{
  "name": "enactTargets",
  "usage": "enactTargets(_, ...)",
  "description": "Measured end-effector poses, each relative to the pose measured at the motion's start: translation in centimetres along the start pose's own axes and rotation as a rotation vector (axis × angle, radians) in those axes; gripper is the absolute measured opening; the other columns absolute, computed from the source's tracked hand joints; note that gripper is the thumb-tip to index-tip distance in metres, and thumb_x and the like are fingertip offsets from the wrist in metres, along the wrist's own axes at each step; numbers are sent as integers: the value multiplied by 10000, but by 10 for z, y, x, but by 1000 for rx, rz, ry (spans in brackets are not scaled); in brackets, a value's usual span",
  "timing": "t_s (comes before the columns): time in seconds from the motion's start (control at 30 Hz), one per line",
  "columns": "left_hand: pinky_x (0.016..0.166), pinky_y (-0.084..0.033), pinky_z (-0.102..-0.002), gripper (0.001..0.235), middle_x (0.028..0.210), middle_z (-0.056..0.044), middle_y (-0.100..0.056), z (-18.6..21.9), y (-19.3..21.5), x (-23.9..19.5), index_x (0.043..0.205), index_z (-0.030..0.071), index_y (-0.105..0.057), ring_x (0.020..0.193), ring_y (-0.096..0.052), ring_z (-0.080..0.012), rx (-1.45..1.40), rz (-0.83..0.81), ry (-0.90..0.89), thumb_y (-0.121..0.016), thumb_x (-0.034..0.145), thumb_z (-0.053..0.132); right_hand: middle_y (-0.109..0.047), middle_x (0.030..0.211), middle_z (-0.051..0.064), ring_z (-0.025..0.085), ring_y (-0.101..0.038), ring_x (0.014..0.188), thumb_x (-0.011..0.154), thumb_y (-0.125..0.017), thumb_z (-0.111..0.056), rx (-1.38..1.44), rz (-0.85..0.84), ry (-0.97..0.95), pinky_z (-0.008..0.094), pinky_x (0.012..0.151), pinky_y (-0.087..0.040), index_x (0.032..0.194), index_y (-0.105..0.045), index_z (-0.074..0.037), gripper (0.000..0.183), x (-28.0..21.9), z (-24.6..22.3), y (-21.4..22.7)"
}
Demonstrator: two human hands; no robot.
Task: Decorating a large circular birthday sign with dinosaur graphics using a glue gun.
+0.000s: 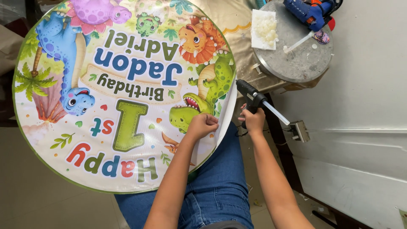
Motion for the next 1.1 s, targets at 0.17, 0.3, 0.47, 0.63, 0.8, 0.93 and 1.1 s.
enactTargets(0.17,695,-622,-274,267,852,-111,-802,1,0,-1,999,-18,-774,745,-776,-136,3,-1,-8,-788,762,104,-690,904,79,146,-661,701,824,-624,24,-11,1,-4,306,545,-603,952,-664,31,135,1,-1,-2)
enactTargets(0.3,697,-620,-276,268,853,-113,-803,3,1,-1,998,-16,-777,746,-774,-141,4,6,-7,-788,759,106,-692,886,73,146,-666,688,830,-629,-2,-9,-5,2,310,545,-613,938,-678,18,120,3,0,-2)
enactTargets(0.47,706,-618,-274,267,854,-111,-803,-1,0,1,997,-16,-777,754,-776,-137,16,6,-5,-791,759,105,-690,878,73,151,-666,685,814,-628,-4,-4,-9,5,315,534,-606,911,-681,21,113,4,-3,-2)
enactTargets(0.63,704,-618,-275,258,847,-112,-801,-3,-1,3,988,-15,-779,750,-773,-137,10,3,-18,-795,762,109,-701,863,64,144,-674,676,790,-628,-8,-43,1,13,294,523,-589,922,-685,5,144,6,-7,-4)
enactTargets(0.8,700,-621,-274,255,847,-112,-802,-2,0,1,988,-16,-775,745,-774,-138,0,2,-19,-789,764,105,-706,857,67,141,-680,681,801,-625,-12,-67,-5,28,293,531,-588,914,-684,10,129,5,-13,-4)
enactTargets(0.93,697,-617,-273,258,849,-110,-802,-2,0,1,995,-14,-775,745,-772,-137,-12,2,-25,-788,767,108,-705,856,64,136,-680,675,805,-617,-11,-73,-11,33,291,514,-570,915,-684,-2,129,6,-15,-3)
enactTargets(1.1,703,-620,-273,256,851,-107,-803,0,0,1,992,-14,-774,747,-775,-137,-11,1,-25,-781,764,103,-700,851,63,129,-668,665,801,-621,3,-57,0,44,279,493,-547,916,-671,-2,126,8,-8,0)
Point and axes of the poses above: each hand's wrist, its own x-axis towards the middle knuckle, its own y-axis out of the back of the hand, z = x × y, the point moved 7 cm from there along x, towards the middle knuckle
